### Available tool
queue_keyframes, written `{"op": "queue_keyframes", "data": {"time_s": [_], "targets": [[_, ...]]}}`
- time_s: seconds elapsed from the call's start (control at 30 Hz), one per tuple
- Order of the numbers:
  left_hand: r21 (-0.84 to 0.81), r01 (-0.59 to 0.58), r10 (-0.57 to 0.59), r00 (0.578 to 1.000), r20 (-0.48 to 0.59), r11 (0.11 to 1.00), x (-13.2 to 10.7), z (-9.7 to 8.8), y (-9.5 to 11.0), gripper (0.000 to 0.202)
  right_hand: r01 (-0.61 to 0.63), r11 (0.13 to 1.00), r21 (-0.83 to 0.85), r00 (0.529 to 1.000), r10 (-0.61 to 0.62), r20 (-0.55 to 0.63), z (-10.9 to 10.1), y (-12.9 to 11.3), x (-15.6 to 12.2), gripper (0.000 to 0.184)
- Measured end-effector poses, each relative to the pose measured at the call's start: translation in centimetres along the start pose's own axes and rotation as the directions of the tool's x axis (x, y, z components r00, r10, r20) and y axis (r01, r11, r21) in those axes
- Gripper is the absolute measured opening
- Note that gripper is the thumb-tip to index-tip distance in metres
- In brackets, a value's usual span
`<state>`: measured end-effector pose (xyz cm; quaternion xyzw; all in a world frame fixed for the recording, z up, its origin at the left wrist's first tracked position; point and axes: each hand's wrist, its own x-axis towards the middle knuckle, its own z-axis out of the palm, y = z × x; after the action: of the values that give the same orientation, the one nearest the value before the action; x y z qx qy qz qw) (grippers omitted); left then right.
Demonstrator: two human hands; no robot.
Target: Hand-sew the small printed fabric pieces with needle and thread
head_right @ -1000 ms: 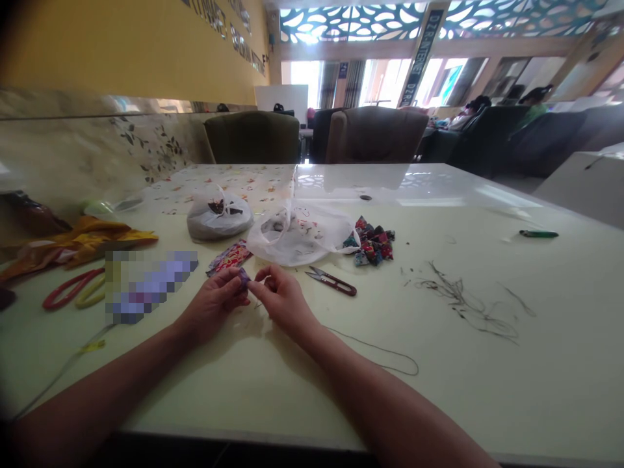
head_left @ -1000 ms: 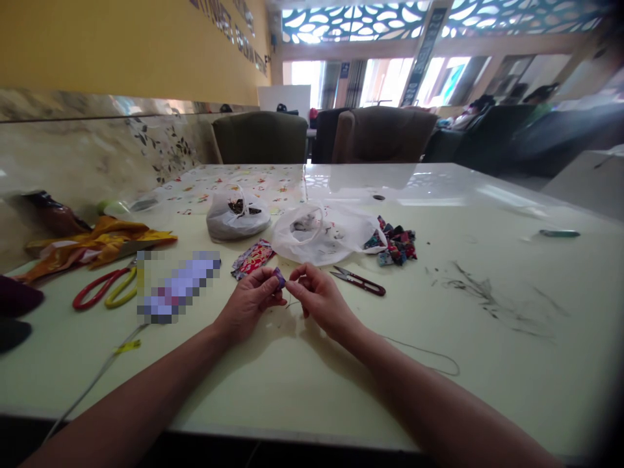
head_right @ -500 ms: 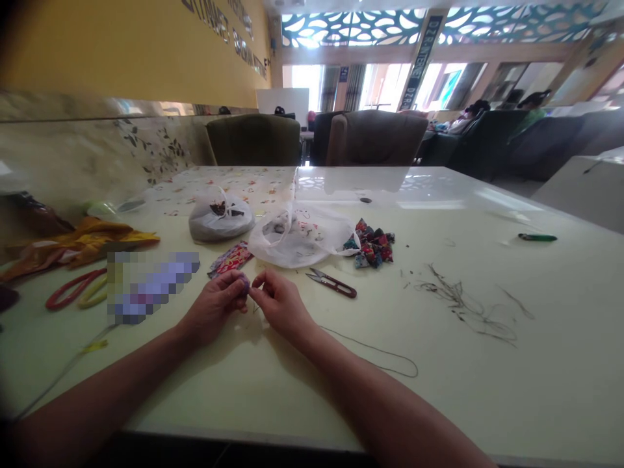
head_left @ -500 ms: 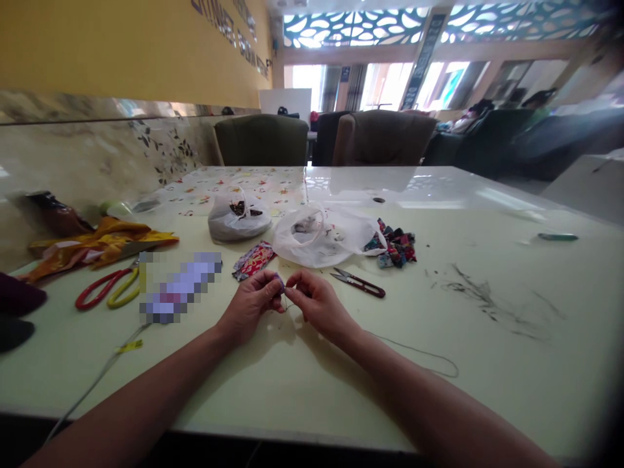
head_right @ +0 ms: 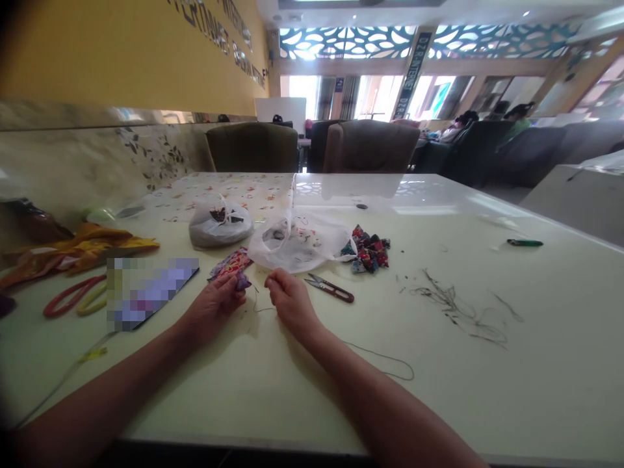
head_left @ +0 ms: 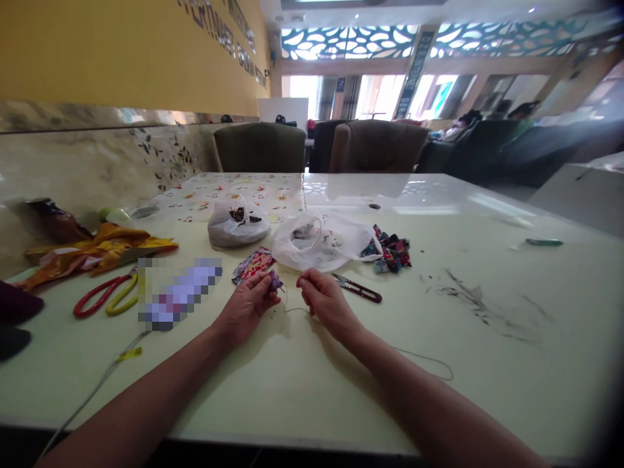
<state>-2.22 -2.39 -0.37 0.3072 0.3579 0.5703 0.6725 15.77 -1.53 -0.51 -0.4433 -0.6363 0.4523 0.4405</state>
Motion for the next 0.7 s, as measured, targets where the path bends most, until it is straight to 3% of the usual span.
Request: {"op": "queue_keyframes", "data": {"time_s": [0.17, 0.27, 0.43, 0.57, 0.63, 0.7], "targets": [[-0.076, 0.052, -0.050, 0.998, 0.027, 0.996, -0.3, 0.3, 0.5, 0.013, 0.099, 0.946, -0.309, 0.989, -0.128, -0.074, -0.3, -0.1, 0.3, 0.014], [-0.077, 0.093, -0.088, 0.994, 0.063, 0.993, -0.5, 0.1, 0.4, 0.014, 0.148, 0.941, -0.305, 0.982, -0.177, -0.071, -0.1, -0.2, 0.2, 0.016], [-0.003, 0.092, -0.091, 0.982, 0.163, 0.996, -0.6, -0.2, 0.1, 0.021, 0.149, 0.976, -0.157, 0.989, -0.147, 0.023, 0.0, -0.5, 0.0, 0.015], [0.070, 0.070, -0.078, 0.990, 0.120, 0.995, -0.6, 0.1, 0.2, 0.018, 0.105, 0.989, -0.104, 0.994, -0.100, 0.052, -0.3, -0.5, 0.3, 0.017], [0.077, 0.069, -0.077, 0.992, 0.100, 0.995, -0.5, 0.2, 0.3, 0.020, 0.096, 0.981, -0.168, 0.995, -0.089, 0.047, -0.7, -0.7, 0.6, 0.017], [0.073, 0.074, -0.079, 0.994, 0.073, 0.995, -0.4, 0.2, 0.2, 0.023, 0.095, 0.927, -0.362, 0.995, -0.094, 0.021, -1.6, -1.2, 0.9, 0.016]]}}
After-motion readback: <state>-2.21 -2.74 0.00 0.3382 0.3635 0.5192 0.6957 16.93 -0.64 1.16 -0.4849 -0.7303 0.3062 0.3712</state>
